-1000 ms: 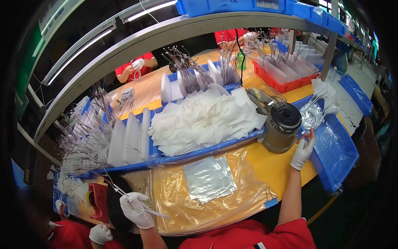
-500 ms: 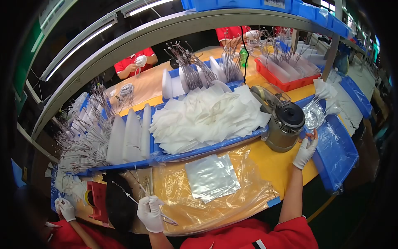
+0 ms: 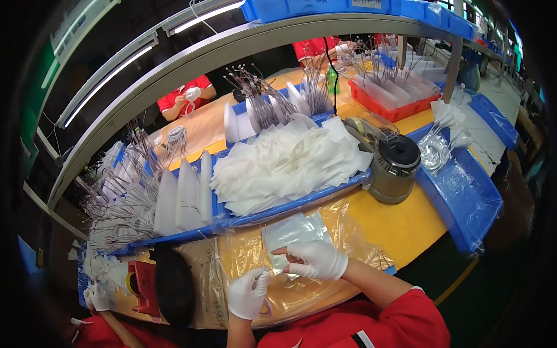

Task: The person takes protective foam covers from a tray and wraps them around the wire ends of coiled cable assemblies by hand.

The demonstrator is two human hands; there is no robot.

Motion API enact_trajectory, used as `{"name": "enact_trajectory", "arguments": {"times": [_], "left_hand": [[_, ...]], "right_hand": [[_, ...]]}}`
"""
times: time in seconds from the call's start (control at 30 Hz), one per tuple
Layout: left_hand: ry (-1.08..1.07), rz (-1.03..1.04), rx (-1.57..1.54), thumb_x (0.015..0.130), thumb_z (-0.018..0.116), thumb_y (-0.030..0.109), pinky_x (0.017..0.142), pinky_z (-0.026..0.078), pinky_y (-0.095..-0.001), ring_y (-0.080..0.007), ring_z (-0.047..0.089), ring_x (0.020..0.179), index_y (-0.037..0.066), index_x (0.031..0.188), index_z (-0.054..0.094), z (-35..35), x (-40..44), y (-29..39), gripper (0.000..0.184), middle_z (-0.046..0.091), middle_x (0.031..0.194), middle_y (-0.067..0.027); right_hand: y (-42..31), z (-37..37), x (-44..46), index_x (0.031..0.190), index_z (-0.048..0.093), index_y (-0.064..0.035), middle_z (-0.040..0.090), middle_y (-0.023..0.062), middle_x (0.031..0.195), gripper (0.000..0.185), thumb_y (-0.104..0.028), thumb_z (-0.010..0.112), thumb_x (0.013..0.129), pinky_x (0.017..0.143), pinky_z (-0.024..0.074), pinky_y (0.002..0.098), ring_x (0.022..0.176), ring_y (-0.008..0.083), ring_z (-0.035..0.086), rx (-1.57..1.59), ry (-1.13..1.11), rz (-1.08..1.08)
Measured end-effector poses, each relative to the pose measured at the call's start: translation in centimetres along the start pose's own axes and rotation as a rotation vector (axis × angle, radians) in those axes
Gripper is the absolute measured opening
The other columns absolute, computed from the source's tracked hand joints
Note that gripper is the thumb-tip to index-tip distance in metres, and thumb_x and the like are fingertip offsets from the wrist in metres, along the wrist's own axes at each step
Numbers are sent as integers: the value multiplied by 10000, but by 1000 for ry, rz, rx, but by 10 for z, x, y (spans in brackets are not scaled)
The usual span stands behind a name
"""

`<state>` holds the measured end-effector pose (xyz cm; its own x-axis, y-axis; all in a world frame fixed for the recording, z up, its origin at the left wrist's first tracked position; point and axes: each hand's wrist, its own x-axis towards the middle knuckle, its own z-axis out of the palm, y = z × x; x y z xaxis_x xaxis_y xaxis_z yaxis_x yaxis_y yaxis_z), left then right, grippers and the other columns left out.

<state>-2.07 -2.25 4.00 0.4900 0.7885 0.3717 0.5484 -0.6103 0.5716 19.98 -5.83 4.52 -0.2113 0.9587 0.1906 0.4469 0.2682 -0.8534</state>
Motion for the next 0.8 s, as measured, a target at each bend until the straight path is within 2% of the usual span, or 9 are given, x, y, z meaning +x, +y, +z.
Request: {"name": "enact_trajectory", "arguments": {"times": [0.07,0.17,0.27,0.37,0.57,0.6,0.7,0.77,0.8], "left_hand": [[20,68,16,802,661,237,522,466,-361,-270,583,537,135,838,675,6,-2,0,109,614,636,-73],[-24,26,-17,795,664,224,528,464,-365,-276,578,548,127,812,662,3,-9,-6,98,613,657,-77],[-20,-6,-75,790,667,212,520,456,-367,-273,571,540,118,792,651,3,-14,-11,96,611,663,-75],[-21,24,-99,787,672,202,515,451,-364,-267,565,531,108,783,644,4,-17,-15,98,607,659,-74],[-99,68,-132,788,678,217,534,466,-349,-267,594,577,91,824,654,1,-9,-9,133,618,688,-86],[-97,90,-121,790,678,223,540,470,-347,-269,603,594,86,845,656,0,-6,-7,149,624,702,-91],[-49,206,-168,788,690,193,607,488,-338,-272,637,723,48,943,652,-23,16,1,216,658,841,-109],[-62,392,-106,799,667,230,657,493,-372,-316,628,823,41,1039,616,-54,39,16,310,646,938,-131],[-154,479,-193,803,654,265,671,493,-384,-329,622,843,38,1057,603,-67,55,32,345,643,946,-128]], "right_hand": [[-6,18,9,1191,556,-61,587,92,778,406,-300,592,865,642,467,320,688,227,585,5,-101,-28],[1,35,17,1187,543,-81,598,177,827,416,-371,536,888,686,471,386,785,341,605,62,-82,-114],[4,32,23,1180,565,-73,611,118,835,357,-279,576,889,704,481,316,762,238,605,-9,-214,-78],[-22,11,29,1145,576,-67,618,119,856,322,-266,568,892,727,481,306,788,230,607,-23,-373,32],[1,21,18,1015,586,-39,595,53,778,272,-285,526,914,657,466,293,711,140,572,255,-239,56],[8,23,18,1005,586,-38,589,45,774,263,-277,524,916,650,463,278,704,126,563,339,-233,159],[19,28,17,971,583,-42,558,13,764,221,-246,515,920,616,440,217,682,66,521,578,-177,414],[23,28,16,970,580,-41,557,5,768,220,-246,516,921,615,438,214,682,65,521,622,-187,381],[24,27,16,970,578,-40,556,2,771,219,-245,517,922,614,437,213,682,64,522,643,-201,366]]}}
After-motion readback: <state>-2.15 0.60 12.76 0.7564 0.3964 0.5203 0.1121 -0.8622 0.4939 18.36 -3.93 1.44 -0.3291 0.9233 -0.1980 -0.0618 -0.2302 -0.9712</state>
